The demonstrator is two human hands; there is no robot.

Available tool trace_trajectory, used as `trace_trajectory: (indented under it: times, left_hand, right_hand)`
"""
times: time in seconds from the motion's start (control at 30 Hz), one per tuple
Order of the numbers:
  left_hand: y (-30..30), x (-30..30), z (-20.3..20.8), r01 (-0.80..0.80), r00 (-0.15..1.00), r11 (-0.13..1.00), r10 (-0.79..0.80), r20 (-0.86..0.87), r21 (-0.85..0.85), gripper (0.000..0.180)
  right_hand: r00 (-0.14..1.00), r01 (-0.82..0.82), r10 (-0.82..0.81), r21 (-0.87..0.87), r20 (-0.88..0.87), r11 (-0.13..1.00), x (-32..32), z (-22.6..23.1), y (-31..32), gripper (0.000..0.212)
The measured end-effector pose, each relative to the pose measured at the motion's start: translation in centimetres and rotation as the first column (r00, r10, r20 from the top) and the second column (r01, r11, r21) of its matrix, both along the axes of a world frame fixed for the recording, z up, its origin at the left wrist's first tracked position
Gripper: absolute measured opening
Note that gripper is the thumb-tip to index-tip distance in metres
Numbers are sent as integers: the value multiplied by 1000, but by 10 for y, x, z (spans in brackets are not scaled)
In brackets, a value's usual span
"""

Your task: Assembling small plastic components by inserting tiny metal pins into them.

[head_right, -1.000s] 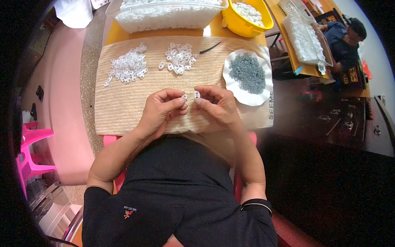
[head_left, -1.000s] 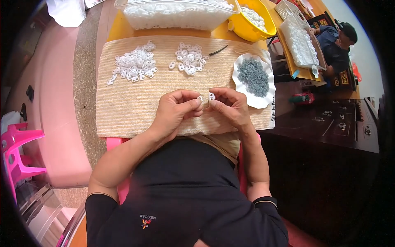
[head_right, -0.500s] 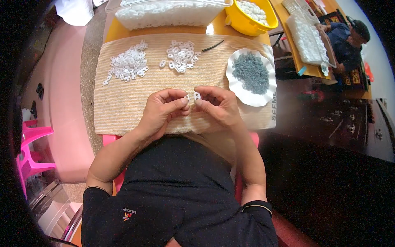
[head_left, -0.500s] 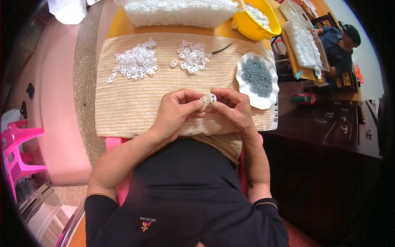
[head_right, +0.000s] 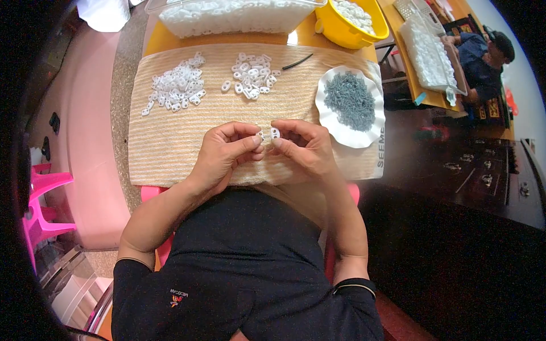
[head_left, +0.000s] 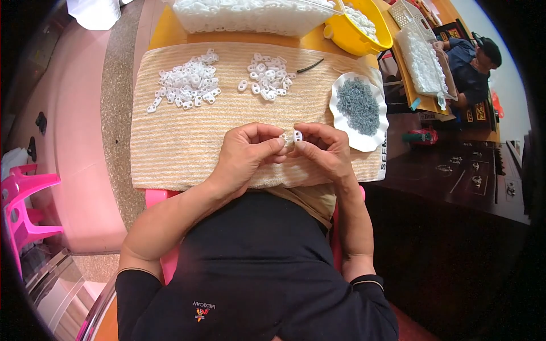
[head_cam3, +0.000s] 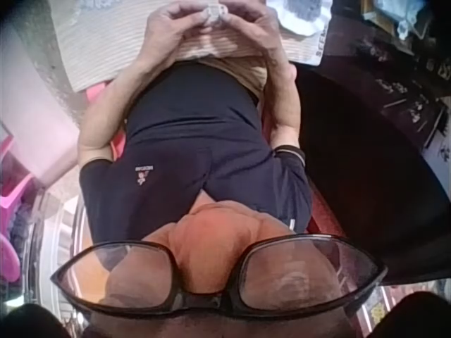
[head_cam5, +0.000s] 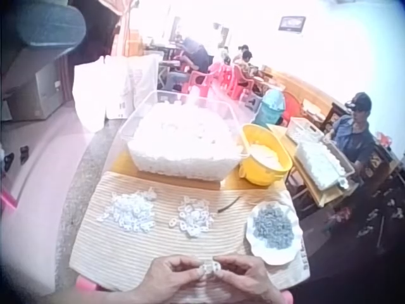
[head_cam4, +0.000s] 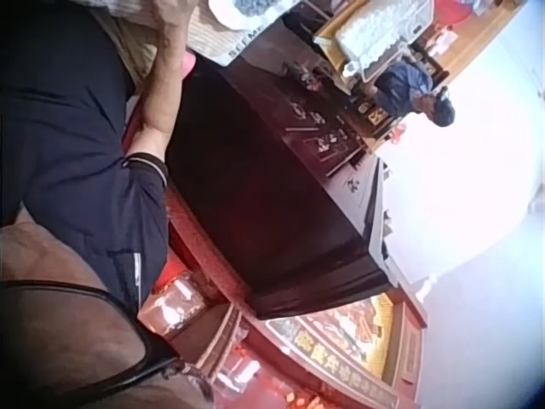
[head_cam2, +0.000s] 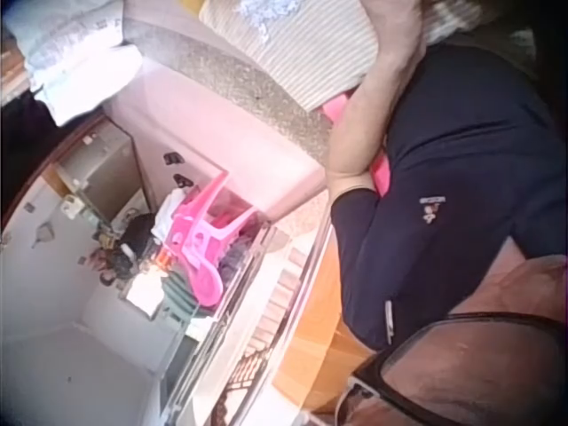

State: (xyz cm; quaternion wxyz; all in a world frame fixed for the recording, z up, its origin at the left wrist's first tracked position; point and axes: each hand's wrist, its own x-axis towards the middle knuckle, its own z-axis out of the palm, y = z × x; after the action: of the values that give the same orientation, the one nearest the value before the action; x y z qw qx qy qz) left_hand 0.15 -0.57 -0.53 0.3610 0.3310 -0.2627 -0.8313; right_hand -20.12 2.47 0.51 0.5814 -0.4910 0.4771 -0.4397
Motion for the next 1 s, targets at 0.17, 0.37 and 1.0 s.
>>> trace_trajectory:
  times: [0.17, 0.37, 1.0]
  left_hand:
    - [0, 0, 0, 2, 1000, 1000, -2, -13, -11, 14]
    - [0, 0, -1, -5, 1000, 1000, 5, -4, -13, 14]
    - [0, 0, 2, 4, 1000, 1000, -4, -6, -8, 14]
  right_hand:
    - [1000, -17, 17, 16, -3, 1000, 0, 1, 0, 32]
    - [1000, -16, 16, 22, 10, 1000, 0, -1, 0, 31]
    - [998, -22, 19, 45, 61, 999, 3, -3, 0, 31]
